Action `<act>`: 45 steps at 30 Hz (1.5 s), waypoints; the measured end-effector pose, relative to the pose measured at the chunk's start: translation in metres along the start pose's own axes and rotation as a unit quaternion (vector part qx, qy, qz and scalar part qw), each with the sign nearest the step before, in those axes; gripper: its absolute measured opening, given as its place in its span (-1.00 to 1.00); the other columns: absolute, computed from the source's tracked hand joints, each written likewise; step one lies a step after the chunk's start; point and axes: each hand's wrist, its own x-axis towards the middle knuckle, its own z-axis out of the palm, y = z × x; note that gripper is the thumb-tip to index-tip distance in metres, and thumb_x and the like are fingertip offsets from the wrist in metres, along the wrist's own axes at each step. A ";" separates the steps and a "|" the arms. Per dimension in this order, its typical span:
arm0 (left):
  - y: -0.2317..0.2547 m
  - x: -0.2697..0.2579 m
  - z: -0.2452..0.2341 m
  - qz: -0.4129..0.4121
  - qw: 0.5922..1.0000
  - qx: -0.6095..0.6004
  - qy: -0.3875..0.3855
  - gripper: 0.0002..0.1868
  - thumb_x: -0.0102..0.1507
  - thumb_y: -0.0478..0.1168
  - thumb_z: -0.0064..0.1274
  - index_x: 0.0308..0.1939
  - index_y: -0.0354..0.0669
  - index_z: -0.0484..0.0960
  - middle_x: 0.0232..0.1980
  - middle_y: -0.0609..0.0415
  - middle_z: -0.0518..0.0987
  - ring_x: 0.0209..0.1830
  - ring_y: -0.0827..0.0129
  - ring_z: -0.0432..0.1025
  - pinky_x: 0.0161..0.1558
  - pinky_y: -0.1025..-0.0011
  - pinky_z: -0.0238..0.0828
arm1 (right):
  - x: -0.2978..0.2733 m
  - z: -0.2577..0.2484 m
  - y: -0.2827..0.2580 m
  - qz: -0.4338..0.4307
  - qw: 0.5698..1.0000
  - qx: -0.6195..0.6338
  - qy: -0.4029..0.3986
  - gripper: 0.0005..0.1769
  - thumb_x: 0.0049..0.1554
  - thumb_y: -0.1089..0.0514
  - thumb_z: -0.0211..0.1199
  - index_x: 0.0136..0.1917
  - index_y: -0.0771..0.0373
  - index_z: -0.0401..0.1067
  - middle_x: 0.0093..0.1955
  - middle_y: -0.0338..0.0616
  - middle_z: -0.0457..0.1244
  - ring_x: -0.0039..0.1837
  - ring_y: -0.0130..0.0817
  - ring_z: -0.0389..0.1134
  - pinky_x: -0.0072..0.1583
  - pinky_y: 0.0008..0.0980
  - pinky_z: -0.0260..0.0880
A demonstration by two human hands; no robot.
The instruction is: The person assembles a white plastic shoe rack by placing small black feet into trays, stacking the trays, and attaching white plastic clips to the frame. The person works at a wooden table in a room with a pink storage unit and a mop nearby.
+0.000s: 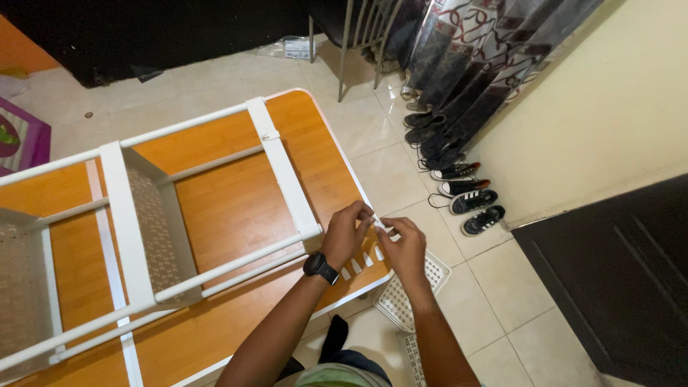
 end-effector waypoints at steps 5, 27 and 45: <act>-0.051 -0.009 0.023 -0.109 0.994 0.008 0.003 -0.89 0.23 -0.38 0.12 -0.16 -0.24 0.61 -0.29 -0.07 0.67 -0.29 0.18 0.61 -0.18 0.33 0.52 | -0.008 0.027 0.038 0.045 0.997 -0.047 -0.031 -0.75 0.01 0.19 0.45 -0.02 0.28 0.62 -0.11 -0.07 0.41 -0.20 -0.25 0.42 -0.07 -0.31 0.43; -0.107 -0.006 0.054 -0.067 0.989 0.128 0.039 -0.87 0.13 -0.40 0.20 -0.26 -0.19 0.63 -0.23 -0.01 0.60 -0.11 0.07 0.44 -0.04 0.18 0.41 | -0.010 0.069 0.081 0.008 0.974 -0.218 -0.057 -0.79 0.04 0.12 0.42 -0.08 0.26 0.62 -0.13 -0.11 0.42 0.04 -0.20 0.39 0.25 -0.11 0.07; -0.111 -0.004 0.057 -0.071 0.989 0.123 0.038 -0.85 0.14 -0.41 0.19 -0.23 -0.18 0.62 -0.21 -0.01 0.59 -0.10 0.07 0.44 -0.04 0.18 0.40 | -0.010 0.072 0.088 0.030 0.979 -0.198 -0.039 -0.70 -0.01 0.09 0.47 -0.03 0.28 0.62 -0.07 -0.09 0.42 0.06 -0.17 0.39 0.16 -0.15 0.19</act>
